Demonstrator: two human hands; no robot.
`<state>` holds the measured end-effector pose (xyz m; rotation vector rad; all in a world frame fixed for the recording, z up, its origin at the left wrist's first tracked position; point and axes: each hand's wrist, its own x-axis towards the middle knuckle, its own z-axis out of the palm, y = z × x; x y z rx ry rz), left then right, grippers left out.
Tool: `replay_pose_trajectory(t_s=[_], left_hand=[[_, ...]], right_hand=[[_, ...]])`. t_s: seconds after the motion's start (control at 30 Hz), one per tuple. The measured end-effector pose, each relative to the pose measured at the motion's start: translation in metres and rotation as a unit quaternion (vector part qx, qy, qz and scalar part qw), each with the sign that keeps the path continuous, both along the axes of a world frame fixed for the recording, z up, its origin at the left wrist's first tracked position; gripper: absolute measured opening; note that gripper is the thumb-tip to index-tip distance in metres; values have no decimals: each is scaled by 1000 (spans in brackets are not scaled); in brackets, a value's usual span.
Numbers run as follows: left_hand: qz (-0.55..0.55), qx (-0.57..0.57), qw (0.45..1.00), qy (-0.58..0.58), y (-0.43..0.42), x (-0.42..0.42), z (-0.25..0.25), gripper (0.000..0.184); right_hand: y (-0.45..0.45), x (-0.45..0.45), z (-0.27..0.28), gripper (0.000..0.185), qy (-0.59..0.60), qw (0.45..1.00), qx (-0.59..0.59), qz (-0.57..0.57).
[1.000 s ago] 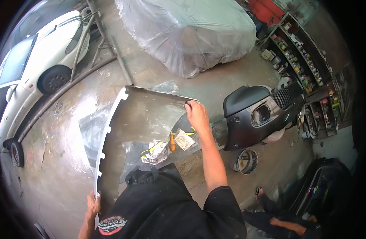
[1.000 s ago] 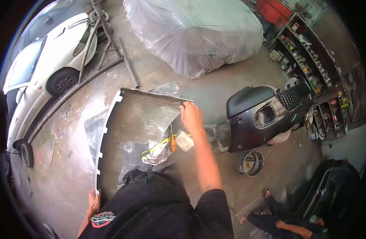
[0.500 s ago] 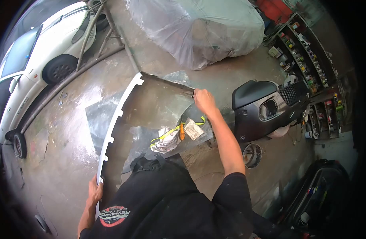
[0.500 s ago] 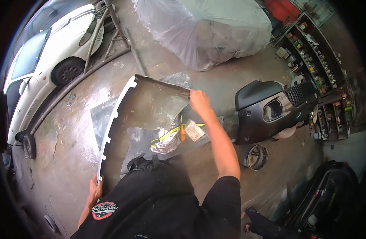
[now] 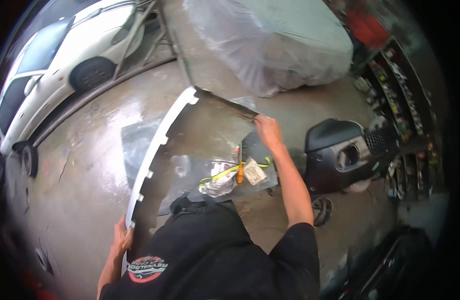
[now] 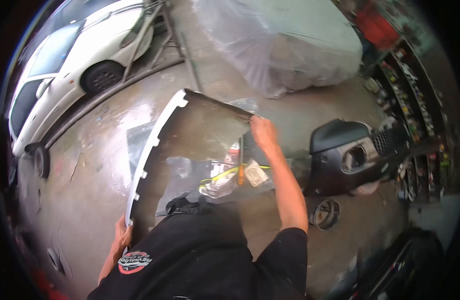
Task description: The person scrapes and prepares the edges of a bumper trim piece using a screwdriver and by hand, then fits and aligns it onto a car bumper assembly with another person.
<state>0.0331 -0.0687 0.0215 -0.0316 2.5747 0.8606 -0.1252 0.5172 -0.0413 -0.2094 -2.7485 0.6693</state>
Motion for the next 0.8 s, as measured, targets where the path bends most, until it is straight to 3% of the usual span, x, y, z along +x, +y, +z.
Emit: replay_pose_trajectory(t_s=[0.03,0.13,0.27,0.43,0.67,0.8], left_hand=[[42,33,998,-35,16,-1,16,32],[-11,90,993,78,18,1,3,32],[-1,47,998,33,7,0,-6,34],[-16,28,999,13,3,-3,-10,39],[-38,24,998,32,2,-5,-16,44],[-33,43,997,48,1,-5,-20,41]], right_hand=[[4,-1,-3,12,-5,1000,-7,8],[4,-2,0,13,-37,997,59,31],[3,-3,-10,13,-98,988,117,27],[-2,9,-9,16,-89,991,91,30],[4,13,-25,19,-127,986,104,-13],[5,28,-32,21,-144,984,102,28]])
